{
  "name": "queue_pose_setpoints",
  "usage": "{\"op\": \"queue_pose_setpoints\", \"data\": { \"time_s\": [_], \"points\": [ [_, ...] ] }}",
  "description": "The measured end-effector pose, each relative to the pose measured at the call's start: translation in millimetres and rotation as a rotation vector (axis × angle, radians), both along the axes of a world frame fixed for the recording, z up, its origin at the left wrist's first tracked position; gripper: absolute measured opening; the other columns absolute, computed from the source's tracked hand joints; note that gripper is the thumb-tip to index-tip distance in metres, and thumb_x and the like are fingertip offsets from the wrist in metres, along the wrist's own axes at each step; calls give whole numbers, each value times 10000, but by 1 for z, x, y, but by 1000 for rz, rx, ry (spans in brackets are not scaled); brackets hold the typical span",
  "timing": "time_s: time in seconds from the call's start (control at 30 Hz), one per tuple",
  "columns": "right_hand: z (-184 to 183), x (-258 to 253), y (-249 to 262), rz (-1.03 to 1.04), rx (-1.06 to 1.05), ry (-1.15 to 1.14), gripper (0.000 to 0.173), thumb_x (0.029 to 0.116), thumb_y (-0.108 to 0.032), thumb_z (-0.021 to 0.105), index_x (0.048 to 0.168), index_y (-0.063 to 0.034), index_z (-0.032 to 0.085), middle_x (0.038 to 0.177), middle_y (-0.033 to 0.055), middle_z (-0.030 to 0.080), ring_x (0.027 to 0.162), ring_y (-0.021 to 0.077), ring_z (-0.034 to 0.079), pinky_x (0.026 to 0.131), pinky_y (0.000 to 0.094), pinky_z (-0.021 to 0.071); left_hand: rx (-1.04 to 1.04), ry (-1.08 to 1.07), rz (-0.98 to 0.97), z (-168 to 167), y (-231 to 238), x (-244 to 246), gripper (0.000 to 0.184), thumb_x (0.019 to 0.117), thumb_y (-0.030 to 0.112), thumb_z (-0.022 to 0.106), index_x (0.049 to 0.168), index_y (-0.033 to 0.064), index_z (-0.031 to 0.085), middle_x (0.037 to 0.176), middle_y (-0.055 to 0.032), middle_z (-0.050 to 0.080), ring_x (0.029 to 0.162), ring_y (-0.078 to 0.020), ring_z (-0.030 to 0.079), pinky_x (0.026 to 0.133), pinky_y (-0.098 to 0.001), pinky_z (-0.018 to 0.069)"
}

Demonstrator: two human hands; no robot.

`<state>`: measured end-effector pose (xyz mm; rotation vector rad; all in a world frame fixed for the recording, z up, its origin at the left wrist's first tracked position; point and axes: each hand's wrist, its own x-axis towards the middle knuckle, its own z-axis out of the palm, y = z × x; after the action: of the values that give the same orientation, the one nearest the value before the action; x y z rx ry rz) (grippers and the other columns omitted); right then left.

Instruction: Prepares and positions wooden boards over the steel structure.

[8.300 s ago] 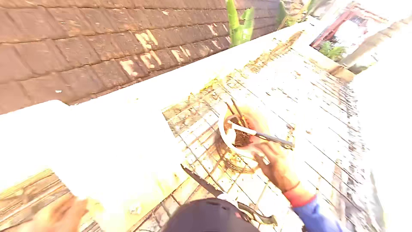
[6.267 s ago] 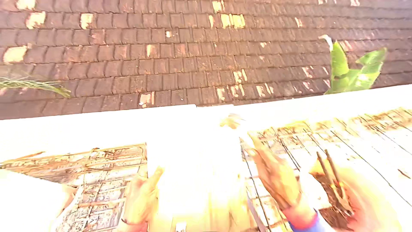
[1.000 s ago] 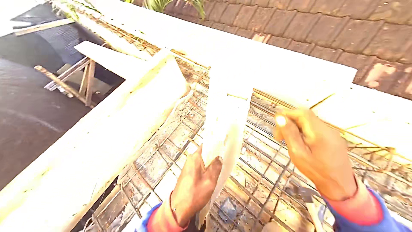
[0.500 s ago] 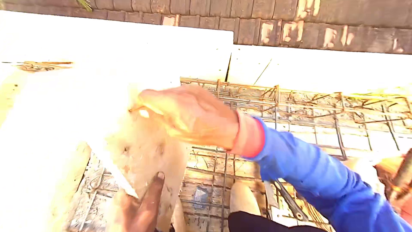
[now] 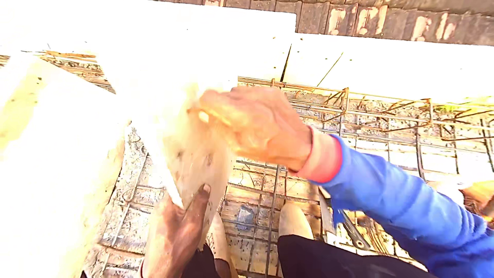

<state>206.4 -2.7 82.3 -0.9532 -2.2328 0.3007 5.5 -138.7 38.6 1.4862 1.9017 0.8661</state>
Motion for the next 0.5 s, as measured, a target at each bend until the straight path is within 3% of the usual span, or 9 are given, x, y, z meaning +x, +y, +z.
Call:
{"op": "queue_pose_setpoints", "data": {
  "time_s": [0.1,0.17,0.23,0.27,0.37,0.43,0.5],
  "points": [
    [-2,6,-13,-52,-3,23,185,1013,-200,548,943,-108,692,673,7,570,625,179,583,534,349,435,3,0,-12,-2,-2,3,393,875,296,713,1159,34,643,930,65,742,846,53,705,735,-155,609],
    [-5,10,-17,-14,39,21,177,1005,-182,561,975,-96,712,695,21,593,633,184,595,540,339,456,10,-6,-22,-3,-4,1,391,879,292,718,1154,22,648,933,56,745,853,48,707,748,-163,611],
    [-5,20,-10,-20,82,-54,216,1030,-216,552,1048,-113,742,743,38,629,691,217,616,601,380,467,13,-4,-20,-3,-1,3,369,870,319,712,1133,65,660,888,85,743,805,43,712,692,-171,616],
    [-5,21,-12,-41,57,-44,211,1036,-222,546,1023,-113,727,736,35,609,693,214,599,609,380,447,18,-15,-28,-3,1,3,356,869,321,709,1126,79,663,873,93,741,791,39,713,675,-172,616],
    [-7,11,-28,-48,-66,101,185,1024,-177,535,917,-91,660,676,5,556,598,144,570,488,305,442,18,-31,-41,-5,-4,2,342,873,307,709,1113,66,671,887,82,742,810,33,712,702,-182,619],
    [-5,20,-19,-13,21,6,201,1033,-198,551,967,-86,705,742,32,628,670,178,632,552,338,496,25,1,-62,-5,-2,0,334,885,330,702,1099,75,680,874,87,740,792,38,709,687,-187,616],
    [-5,30,-13,-46,102,-102,232,1038,-239,544,1003,-101,728,750,39,623,700,218,604,611,383,448,22,15,-79,-4,-1,1,298,884,337,691,1074,108,682,841,101,736,753,35,709,643,-191,616]
  ]
}}
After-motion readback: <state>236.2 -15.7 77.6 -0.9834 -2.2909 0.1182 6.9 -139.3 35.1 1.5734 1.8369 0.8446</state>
